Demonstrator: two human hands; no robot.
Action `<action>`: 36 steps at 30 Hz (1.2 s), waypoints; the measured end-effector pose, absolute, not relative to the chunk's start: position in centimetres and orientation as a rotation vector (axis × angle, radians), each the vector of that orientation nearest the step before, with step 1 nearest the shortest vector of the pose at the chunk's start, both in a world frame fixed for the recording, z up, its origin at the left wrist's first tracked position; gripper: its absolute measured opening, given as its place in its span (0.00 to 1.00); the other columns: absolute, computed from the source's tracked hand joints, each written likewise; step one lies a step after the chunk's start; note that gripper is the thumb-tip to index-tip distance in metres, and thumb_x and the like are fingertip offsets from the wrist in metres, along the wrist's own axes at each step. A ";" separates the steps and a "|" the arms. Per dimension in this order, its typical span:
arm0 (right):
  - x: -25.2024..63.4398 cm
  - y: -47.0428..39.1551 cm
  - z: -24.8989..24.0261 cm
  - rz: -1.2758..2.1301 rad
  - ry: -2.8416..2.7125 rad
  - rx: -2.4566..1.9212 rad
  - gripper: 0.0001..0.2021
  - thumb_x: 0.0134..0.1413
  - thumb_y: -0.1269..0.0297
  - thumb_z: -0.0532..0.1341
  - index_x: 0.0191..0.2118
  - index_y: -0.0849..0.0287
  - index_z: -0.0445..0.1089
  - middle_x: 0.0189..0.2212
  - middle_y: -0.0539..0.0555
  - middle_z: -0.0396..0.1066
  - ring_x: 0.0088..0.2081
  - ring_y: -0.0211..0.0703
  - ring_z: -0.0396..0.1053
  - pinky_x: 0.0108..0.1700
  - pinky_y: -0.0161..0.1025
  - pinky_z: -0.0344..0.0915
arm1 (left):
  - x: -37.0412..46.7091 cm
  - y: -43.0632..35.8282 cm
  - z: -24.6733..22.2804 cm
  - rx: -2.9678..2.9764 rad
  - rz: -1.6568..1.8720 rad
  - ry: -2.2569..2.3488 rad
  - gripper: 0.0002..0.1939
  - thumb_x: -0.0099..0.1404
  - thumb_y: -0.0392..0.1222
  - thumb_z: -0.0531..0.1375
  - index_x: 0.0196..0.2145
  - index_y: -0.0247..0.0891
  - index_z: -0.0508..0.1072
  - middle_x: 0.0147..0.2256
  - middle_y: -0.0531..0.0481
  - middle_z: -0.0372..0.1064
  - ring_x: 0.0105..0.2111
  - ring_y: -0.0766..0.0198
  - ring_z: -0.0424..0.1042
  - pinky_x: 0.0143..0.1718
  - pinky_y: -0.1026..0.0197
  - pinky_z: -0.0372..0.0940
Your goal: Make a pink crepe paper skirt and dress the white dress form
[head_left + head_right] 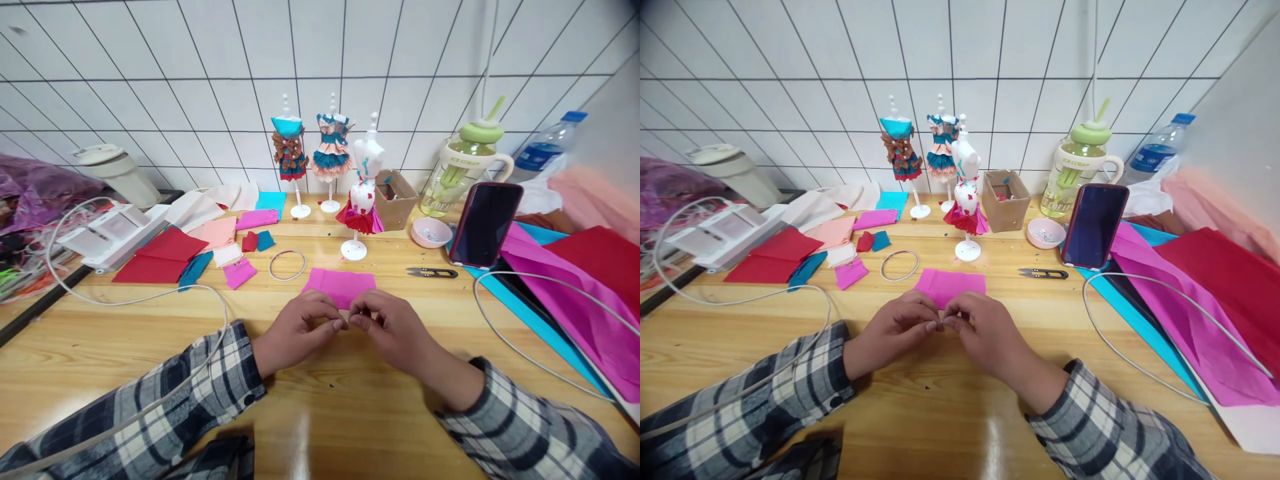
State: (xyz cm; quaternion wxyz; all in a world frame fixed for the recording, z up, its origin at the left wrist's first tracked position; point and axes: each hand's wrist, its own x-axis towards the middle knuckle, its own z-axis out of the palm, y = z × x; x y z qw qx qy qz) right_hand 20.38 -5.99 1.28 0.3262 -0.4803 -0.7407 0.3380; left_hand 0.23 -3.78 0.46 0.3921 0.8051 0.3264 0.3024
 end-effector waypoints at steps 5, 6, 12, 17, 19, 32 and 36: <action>23.7 -5.0 1.6 0.839 -1.724 -1.398 0.06 0.53 0.63 0.62 0.30 0.56 0.76 0.27 0.51 0.74 0.31 0.41 0.69 0.34 0.37 0.64 | 0.0 -2.9 0.3 2.273 0.785 1.038 0.08 0.65 0.43 0.59 0.37 0.40 0.78 0.34 0.48 0.74 0.36 0.62 0.70 0.41 0.57 0.63; 24.5 -4.7 1.4 0.846 -1.641 -1.434 0.07 0.52 0.60 0.63 0.31 0.56 0.77 0.28 0.52 0.76 0.32 0.42 0.70 0.34 0.38 0.65 | 0.2 -2.6 0.3 2.319 0.795 1.071 0.09 0.65 0.44 0.60 0.40 0.41 0.77 0.35 0.48 0.73 0.37 0.61 0.70 0.42 0.56 0.63; 26.8 -3.2 -0.1 0.897 -1.570 -1.501 0.14 0.56 0.56 0.59 0.39 0.57 0.78 0.35 0.55 0.78 0.36 0.46 0.73 0.36 0.40 0.67 | 4.1 -0.3 0.5 2.606 0.518 1.072 0.16 0.63 0.51 0.60 0.44 0.41 0.75 0.40 0.45 0.71 0.42 0.55 0.68 0.45 0.52 0.61; 26.3 -3.0 -1.1 0.817 -1.660 -1.468 0.15 0.59 0.58 0.57 0.47 0.54 0.76 0.45 0.54 0.76 0.43 0.45 0.72 0.43 0.41 0.66 | 5.7 0.1 -0.3 2.608 0.396 1.222 0.18 0.59 0.55 0.63 0.41 0.41 0.73 0.40 0.47 0.71 0.42 0.53 0.66 0.44 0.49 0.57; 26.2 -3.0 -1.3 0.787 -1.680 -1.483 0.15 0.58 0.57 0.58 0.48 0.54 0.74 0.46 0.54 0.75 0.40 0.44 0.71 0.41 0.40 0.66 | 5.5 0.1 -0.5 2.606 0.402 1.222 0.17 0.58 0.54 0.64 0.39 0.41 0.73 0.39 0.48 0.71 0.41 0.54 0.66 0.43 0.50 0.56; 25.1 -3.7 -1.0 0.779 -1.813 -1.474 0.07 0.55 0.63 0.60 0.39 0.55 0.74 0.39 0.52 0.75 0.32 0.38 0.68 0.34 0.37 0.65 | 5.4 -0.4 -0.9 2.493 0.541 1.126 0.04 0.56 0.37 0.63 0.26 0.39 0.70 0.27 0.55 0.70 0.33 0.61 0.67 0.42 0.54 0.50; 24.3 -4.3 -0.5 0.734 -1.892 -1.425 0.05 0.54 0.65 0.62 0.37 0.56 0.74 0.42 0.54 0.74 0.38 0.41 0.70 0.37 0.38 0.65 | 5.3 -0.5 -1.1 2.483 0.570 1.103 0.03 0.58 0.38 0.61 0.27 0.38 0.70 0.27 0.55 0.70 0.34 0.62 0.67 0.43 0.53 0.49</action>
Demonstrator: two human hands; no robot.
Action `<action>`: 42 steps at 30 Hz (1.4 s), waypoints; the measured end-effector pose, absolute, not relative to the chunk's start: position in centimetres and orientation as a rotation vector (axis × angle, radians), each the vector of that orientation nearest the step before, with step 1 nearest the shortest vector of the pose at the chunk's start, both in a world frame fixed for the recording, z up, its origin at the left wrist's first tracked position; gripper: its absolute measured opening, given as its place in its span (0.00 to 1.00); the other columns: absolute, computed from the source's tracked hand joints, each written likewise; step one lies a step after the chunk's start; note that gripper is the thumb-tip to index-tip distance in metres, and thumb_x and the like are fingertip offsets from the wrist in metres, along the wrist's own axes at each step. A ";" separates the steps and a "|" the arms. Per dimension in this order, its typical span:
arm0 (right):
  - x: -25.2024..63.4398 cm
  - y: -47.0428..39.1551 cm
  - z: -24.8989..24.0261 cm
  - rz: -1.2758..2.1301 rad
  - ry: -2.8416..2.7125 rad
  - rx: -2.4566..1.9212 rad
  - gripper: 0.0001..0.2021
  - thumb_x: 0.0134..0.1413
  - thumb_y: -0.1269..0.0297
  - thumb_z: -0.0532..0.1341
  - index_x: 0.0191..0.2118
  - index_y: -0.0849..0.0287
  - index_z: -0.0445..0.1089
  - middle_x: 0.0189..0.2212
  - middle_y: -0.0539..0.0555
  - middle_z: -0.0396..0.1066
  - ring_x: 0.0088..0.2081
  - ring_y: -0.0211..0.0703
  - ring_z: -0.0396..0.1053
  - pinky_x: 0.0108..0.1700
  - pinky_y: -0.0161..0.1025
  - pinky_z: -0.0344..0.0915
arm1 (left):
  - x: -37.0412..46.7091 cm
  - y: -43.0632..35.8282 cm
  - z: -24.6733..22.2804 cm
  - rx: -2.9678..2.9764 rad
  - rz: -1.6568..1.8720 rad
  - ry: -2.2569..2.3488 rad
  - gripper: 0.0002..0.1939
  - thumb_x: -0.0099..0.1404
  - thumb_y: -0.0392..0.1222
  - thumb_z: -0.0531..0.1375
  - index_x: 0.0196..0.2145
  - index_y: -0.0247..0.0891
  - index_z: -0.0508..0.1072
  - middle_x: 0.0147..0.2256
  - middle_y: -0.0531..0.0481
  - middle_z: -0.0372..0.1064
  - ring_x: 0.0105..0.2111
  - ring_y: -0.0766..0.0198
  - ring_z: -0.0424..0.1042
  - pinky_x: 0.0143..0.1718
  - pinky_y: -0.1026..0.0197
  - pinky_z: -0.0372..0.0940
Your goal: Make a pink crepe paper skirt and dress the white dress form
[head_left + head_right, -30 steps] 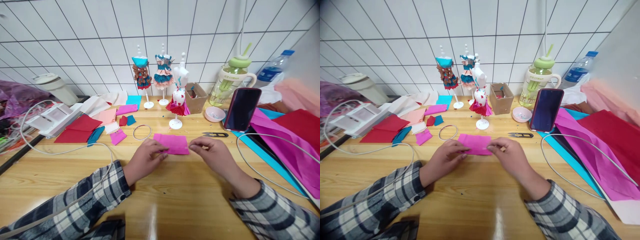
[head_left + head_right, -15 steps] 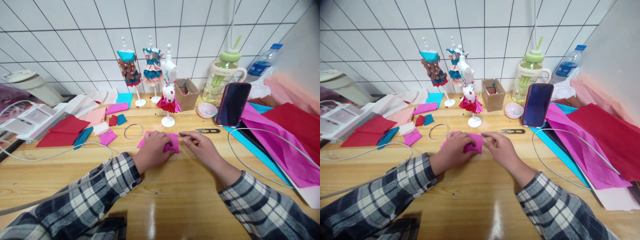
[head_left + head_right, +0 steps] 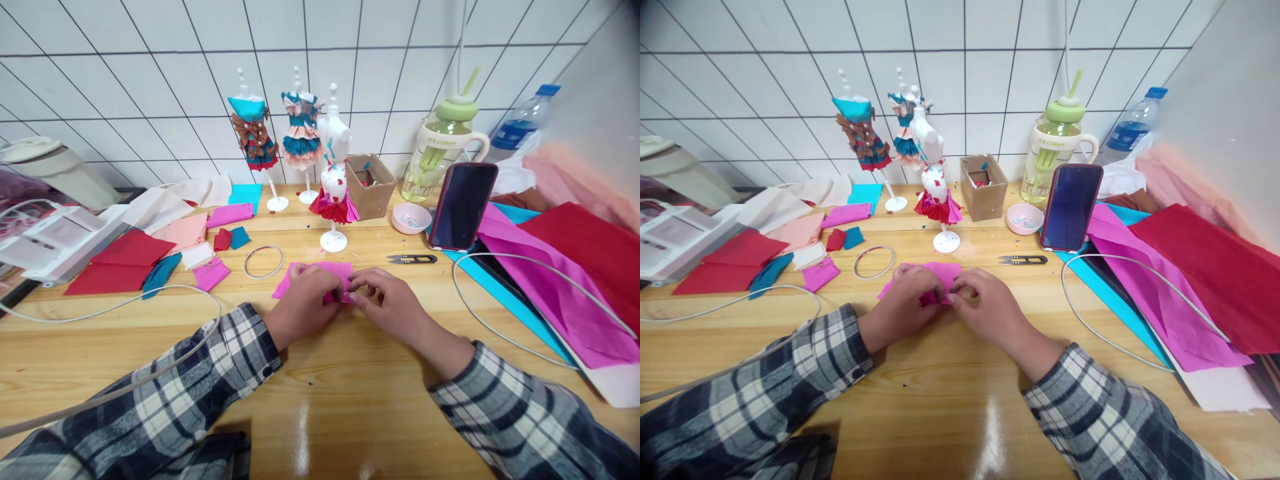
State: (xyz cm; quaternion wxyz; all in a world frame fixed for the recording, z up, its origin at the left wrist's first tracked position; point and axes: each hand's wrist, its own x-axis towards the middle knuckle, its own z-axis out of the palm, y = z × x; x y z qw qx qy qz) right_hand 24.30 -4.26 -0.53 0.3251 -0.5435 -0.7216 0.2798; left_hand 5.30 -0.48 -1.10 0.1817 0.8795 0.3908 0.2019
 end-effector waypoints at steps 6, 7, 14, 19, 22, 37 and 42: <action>24.1 -4.6 -0.5 0.697 -1.929 -1.391 0.06 0.51 0.66 0.65 0.37 0.55 0.74 0.43 0.54 0.74 0.40 0.42 0.70 0.39 0.39 0.66 | 5.4 -0.6 -1.1 2.412 0.586 1.114 0.05 0.56 0.39 0.63 0.31 0.39 0.69 0.30 0.56 0.71 0.34 0.63 0.68 0.43 0.55 0.51; 24.1 -4.6 -0.5 0.690 -1.933 -1.386 0.06 0.50 0.66 0.65 0.37 0.55 0.74 0.43 0.54 0.74 0.41 0.43 0.70 0.40 0.40 0.66 | 5.4 -0.6 -1.1 2.396 0.596 1.121 0.07 0.56 0.39 0.63 0.32 0.39 0.69 0.31 0.56 0.71 0.34 0.63 0.68 0.44 0.55 0.51; 24.2 -4.5 -0.8 0.699 -1.937 -1.415 0.05 0.50 0.67 0.65 0.35 0.53 0.75 0.45 0.53 0.73 0.42 0.44 0.70 0.42 0.42 0.67 | 5.4 -0.6 -0.8 2.425 0.618 1.093 0.04 0.59 0.39 0.62 0.34 0.42 0.74 0.32 0.55 0.74 0.35 0.61 0.69 0.45 0.53 0.50; 24.4 -4.4 -1.0 0.696 -1.926 -1.456 0.04 0.50 0.67 0.64 0.33 0.53 0.76 0.44 0.52 0.74 0.39 0.42 0.71 0.40 0.40 0.67 | 5.2 -0.6 -0.7 2.507 0.614 1.059 0.04 0.62 0.42 0.61 0.35 0.44 0.76 0.37 0.51 0.75 0.41 0.58 0.69 0.47 0.50 0.48; 24.5 -4.3 -1.2 0.687 -1.915 -1.468 0.03 0.50 0.67 0.64 0.33 0.53 0.76 0.43 0.52 0.74 0.37 0.41 0.70 0.39 0.40 0.66 | 5.2 -0.6 -0.6 2.521 0.647 1.067 0.06 0.62 0.44 0.62 0.37 0.44 0.76 0.39 0.51 0.74 0.43 0.57 0.69 0.49 0.49 0.47; 24.4 -4.2 -1.2 0.856 -1.697 -1.539 0.15 0.49 0.63 0.66 0.45 0.52 0.75 0.39 0.50 0.76 0.22 0.33 0.61 0.27 0.35 0.63 | 5.3 0.0 -0.7 2.400 0.590 1.097 0.06 0.62 0.46 0.62 0.33 0.44 0.78 0.34 0.52 0.76 0.39 0.59 0.70 0.45 0.52 0.52; 24.5 -4.3 -1.0 0.845 -1.713 -1.520 0.17 0.48 0.63 0.66 0.47 0.52 0.73 0.40 0.50 0.75 0.21 0.32 0.59 0.27 0.35 0.62 | 5.3 0.0 -0.8 2.404 0.599 1.091 0.06 0.61 0.47 0.63 0.32 0.43 0.77 0.33 0.53 0.76 0.38 0.60 0.69 0.46 0.53 0.52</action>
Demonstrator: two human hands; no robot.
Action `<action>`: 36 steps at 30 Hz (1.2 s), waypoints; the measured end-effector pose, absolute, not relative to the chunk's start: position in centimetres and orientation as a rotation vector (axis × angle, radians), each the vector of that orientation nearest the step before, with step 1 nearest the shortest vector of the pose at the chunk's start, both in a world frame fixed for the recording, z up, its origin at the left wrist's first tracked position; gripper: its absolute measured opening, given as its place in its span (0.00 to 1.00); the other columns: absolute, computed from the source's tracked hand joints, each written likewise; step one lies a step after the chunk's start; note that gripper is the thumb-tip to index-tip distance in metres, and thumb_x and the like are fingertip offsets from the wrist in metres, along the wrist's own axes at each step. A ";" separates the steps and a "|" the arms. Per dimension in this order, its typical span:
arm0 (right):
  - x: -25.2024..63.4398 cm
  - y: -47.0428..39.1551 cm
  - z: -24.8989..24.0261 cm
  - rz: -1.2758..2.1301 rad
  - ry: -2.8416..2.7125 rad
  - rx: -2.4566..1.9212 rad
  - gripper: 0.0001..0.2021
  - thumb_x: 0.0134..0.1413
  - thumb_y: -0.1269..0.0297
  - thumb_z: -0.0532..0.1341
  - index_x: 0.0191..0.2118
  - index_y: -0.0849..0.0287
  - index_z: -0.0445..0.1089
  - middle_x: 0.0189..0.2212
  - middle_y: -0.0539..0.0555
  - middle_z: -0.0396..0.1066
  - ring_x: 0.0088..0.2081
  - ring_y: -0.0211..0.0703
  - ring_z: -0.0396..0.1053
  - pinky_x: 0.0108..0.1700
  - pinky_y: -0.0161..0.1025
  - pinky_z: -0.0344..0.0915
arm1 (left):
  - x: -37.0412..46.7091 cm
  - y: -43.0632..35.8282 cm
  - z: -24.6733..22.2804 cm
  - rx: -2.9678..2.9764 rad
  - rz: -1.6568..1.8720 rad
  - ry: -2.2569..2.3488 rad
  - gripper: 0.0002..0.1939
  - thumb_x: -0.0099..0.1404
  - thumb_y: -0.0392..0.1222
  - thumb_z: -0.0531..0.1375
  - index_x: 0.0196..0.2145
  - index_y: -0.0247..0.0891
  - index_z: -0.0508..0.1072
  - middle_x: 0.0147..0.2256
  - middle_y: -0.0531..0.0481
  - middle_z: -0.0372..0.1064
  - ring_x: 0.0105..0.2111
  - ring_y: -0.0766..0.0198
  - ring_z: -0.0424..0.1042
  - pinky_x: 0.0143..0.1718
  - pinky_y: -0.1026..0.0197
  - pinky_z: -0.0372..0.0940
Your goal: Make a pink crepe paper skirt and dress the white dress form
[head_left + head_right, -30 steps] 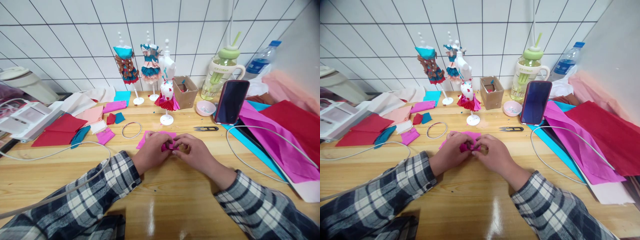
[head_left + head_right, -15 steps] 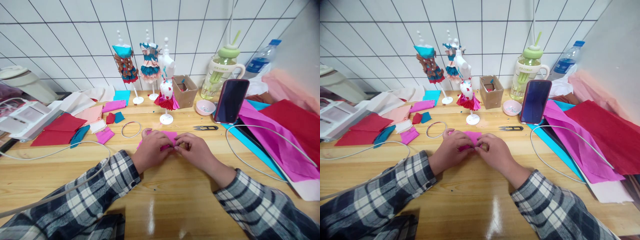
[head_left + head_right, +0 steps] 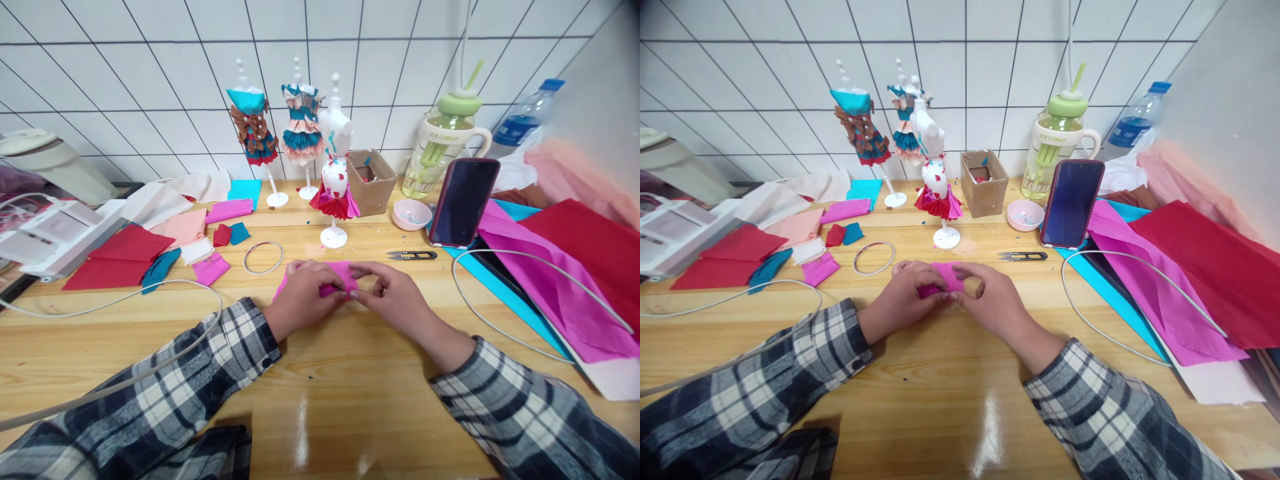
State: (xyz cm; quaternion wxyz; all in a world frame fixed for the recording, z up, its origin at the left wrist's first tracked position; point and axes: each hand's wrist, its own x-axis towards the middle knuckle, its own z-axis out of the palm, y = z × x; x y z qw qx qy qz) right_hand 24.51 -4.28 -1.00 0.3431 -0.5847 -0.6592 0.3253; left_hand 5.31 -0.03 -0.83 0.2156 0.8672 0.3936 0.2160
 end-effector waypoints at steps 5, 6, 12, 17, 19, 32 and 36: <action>24.7 -4.1 -1.0 0.698 -1.834 -1.557 0.03 0.50 0.65 0.64 0.32 0.54 0.76 0.30 0.49 0.75 0.27 0.37 0.65 0.33 0.36 0.62 | 5.3 -0.1 -0.7 2.405 0.556 1.083 0.04 0.60 0.43 0.63 0.32 0.43 0.77 0.33 0.54 0.76 0.38 0.60 0.69 0.46 0.53 0.52; 24.7 -4.1 -0.9 0.690 -1.823 -1.583 0.03 0.50 0.65 0.64 0.31 0.54 0.76 0.29 0.49 0.75 0.27 0.38 0.66 0.33 0.36 0.62 | 5.4 0.0 -0.7 2.401 0.558 1.085 0.04 0.60 0.43 0.64 0.32 0.43 0.77 0.33 0.53 0.76 0.38 0.60 0.70 0.46 0.54 0.53; 24.5 -4.2 -0.9 0.818 -1.746 -1.619 0.04 0.51 0.64 0.62 0.32 0.55 0.75 0.27 0.47 0.76 0.24 0.36 0.66 0.29 0.34 0.61 | 5.4 0.4 -1.2 2.330 0.532 1.090 0.07 0.59 0.42 0.64 0.36 0.42 0.78 0.35 0.52 0.76 0.39 0.60 0.71 0.43 0.57 0.59; 24.6 -4.1 -1.4 0.830 -1.711 -1.622 0.04 0.51 0.65 0.62 0.33 0.54 0.75 0.28 0.47 0.76 0.27 0.37 0.70 0.31 0.33 0.63 | 5.4 0.6 -1.6 2.353 0.503 1.136 0.13 0.57 0.42 0.65 0.42 0.42 0.77 0.39 0.50 0.76 0.41 0.58 0.71 0.45 0.56 0.62; 24.7 -4.0 -1.4 0.812 -1.719 -1.634 0.05 0.51 0.65 0.62 0.33 0.53 0.75 0.28 0.47 0.76 0.27 0.36 0.69 0.30 0.33 0.62 | 5.4 0.6 -1.5 2.368 0.502 1.137 0.14 0.57 0.42 0.65 0.43 0.41 0.76 0.39 0.49 0.75 0.42 0.57 0.70 0.45 0.55 0.62; 24.8 -4.2 -1.1 0.576 -1.873 -1.631 0.08 0.49 0.63 0.65 0.38 0.52 0.74 0.35 0.47 0.76 0.28 0.37 0.67 0.33 0.36 0.62 | 5.4 0.4 -1.6 2.411 0.524 1.098 0.05 0.60 0.43 0.63 0.33 0.41 0.75 0.34 0.52 0.74 0.39 0.59 0.68 0.44 0.56 0.59; 24.7 -4.2 -1.2 0.606 -1.923 -1.652 0.07 0.50 0.65 0.64 0.38 0.50 0.76 0.36 0.47 0.77 0.28 0.37 0.67 0.32 0.35 0.61 | 5.4 0.3 -1.5 2.419 0.534 1.085 0.05 0.60 0.44 0.63 0.34 0.42 0.75 0.36 0.53 0.74 0.40 0.59 0.68 0.44 0.55 0.58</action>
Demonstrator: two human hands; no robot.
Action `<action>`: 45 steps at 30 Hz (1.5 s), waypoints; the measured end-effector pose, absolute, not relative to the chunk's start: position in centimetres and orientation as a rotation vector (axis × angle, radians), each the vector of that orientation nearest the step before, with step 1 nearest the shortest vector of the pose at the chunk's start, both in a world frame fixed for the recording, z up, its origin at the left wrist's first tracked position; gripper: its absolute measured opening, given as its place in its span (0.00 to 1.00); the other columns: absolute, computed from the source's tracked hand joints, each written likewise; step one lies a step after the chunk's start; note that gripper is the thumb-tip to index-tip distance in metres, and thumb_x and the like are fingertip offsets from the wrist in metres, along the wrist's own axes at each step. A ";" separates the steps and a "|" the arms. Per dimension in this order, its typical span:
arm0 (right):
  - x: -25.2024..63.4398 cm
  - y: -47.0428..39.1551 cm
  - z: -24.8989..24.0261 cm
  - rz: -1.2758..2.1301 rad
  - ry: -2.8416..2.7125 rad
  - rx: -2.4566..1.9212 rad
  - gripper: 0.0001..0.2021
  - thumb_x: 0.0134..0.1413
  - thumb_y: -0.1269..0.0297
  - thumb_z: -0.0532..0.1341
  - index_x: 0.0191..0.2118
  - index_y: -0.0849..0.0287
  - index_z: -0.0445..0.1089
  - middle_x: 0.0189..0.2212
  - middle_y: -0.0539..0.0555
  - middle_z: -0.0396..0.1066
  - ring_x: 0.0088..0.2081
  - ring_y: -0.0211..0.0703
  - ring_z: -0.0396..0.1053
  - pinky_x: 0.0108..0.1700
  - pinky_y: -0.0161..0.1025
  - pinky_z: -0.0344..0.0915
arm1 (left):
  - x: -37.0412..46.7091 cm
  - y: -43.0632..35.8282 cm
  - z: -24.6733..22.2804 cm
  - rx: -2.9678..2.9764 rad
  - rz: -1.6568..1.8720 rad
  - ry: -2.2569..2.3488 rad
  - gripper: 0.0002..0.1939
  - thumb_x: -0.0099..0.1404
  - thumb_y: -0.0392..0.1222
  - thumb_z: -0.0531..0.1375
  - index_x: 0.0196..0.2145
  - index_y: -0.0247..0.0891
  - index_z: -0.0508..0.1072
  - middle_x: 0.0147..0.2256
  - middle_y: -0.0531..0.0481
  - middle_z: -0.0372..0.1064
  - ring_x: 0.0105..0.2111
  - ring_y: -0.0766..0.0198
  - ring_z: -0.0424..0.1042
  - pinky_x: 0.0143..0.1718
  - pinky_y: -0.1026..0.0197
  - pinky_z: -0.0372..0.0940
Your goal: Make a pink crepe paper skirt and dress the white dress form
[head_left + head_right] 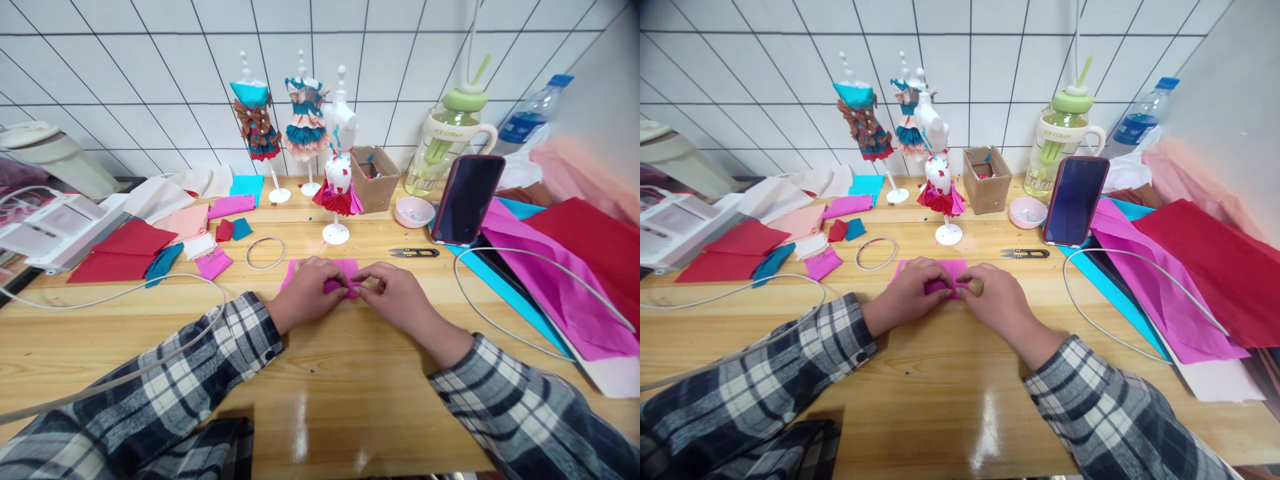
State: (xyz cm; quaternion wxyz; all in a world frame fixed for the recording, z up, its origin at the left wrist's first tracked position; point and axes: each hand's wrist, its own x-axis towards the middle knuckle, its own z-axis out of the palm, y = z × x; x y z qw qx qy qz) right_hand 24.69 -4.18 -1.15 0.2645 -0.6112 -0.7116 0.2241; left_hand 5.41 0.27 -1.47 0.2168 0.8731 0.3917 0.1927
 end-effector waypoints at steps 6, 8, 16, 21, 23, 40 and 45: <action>24.7 -4.8 -0.6 0.579 -1.940 -1.640 0.18 0.52 0.67 0.64 0.49 0.44 0.70 0.32 0.41 0.77 0.24 0.35 0.66 0.29 0.34 0.58 | 5.4 0.2 -1.5 2.366 0.515 1.126 0.13 0.59 0.45 0.63 0.43 0.45 0.74 0.38 0.53 0.75 0.40 0.59 0.70 0.45 0.54 0.59; 24.7 -4.9 -0.3 0.529 -1.997 -1.614 0.20 0.51 0.67 0.64 0.50 0.43 0.69 0.32 0.40 0.77 0.25 0.36 0.67 0.29 0.34 0.58 | 5.4 0.2 -1.5 2.360 0.508 1.127 0.14 0.60 0.45 0.63 0.44 0.45 0.74 0.40 0.52 0.75 0.41 0.58 0.70 0.45 0.55 0.59; 24.9 -4.7 -0.6 0.547 -1.987 -1.710 0.15 0.52 0.66 0.63 0.47 0.46 0.73 0.34 0.43 0.78 0.29 0.38 0.71 0.31 0.35 0.62 | 5.4 0.3 -1.6 2.450 0.469 1.054 0.06 0.62 0.45 0.62 0.35 0.43 0.77 0.36 0.52 0.75 0.40 0.59 0.69 0.45 0.54 0.57; 24.9 -4.4 -0.5 0.589 -2.017 -1.747 0.08 0.53 0.61 0.63 0.39 0.47 0.77 0.34 0.46 0.78 0.32 0.40 0.71 0.33 0.36 0.63 | 5.3 0.2 -1.6 2.462 0.474 1.059 0.06 0.62 0.44 0.61 0.35 0.42 0.77 0.37 0.51 0.74 0.41 0.59 0.68 0.46 0.54 0.57; 24.9 -4.3 -0.5 0.583 -2.034 -1.730 0.07 0.53 0.62 0.62 0.36 0.49 0.78 0.34 0.47 0.77 0.33 0.40 0.71 0.34 0.36 0.63 | 5.3 0.2 -1.6 2.463 0.471 1.048 0.06 0.63 0.45 0.61 0.34 0.42 0.77 0.37 0.51 0.74 0.41 0.59 0.68 0.46 0.54 0.57; 24.9 -4.1 -0.8 0.639 -1.998 -1.779 0.06 0.51 0.61 0.61 0.30 0.53 0.76 0.27 0.47 0.75 0.28 0.38 0.67 0.28 0.34 0.57 | 5.4 0.4 -1.8 2.438 0.483 1.057 0.06 0.61 0.43 0.62 0.37 0.44 0.78 0.38 0.51 0.75 0.42 0.58 0.69 0.47 0.54 0.59; 25.0 -4.0 -1.0 0.655 -1.968 -1.813 0.07 0.51 0.61 0.61 0.30 0.52 0.77 0.25 0.47 0.74 0.26 0.38 0.67 0.28 0.34 0.56 | 5.4 0.4 -1.8 2.384 0.536 1.089 0.22 0.57 0.43 0.66 0.49 0.42 0.72 0.40 0.49 0.74 0.42 0.57 0.69 0.46 0.54 0.61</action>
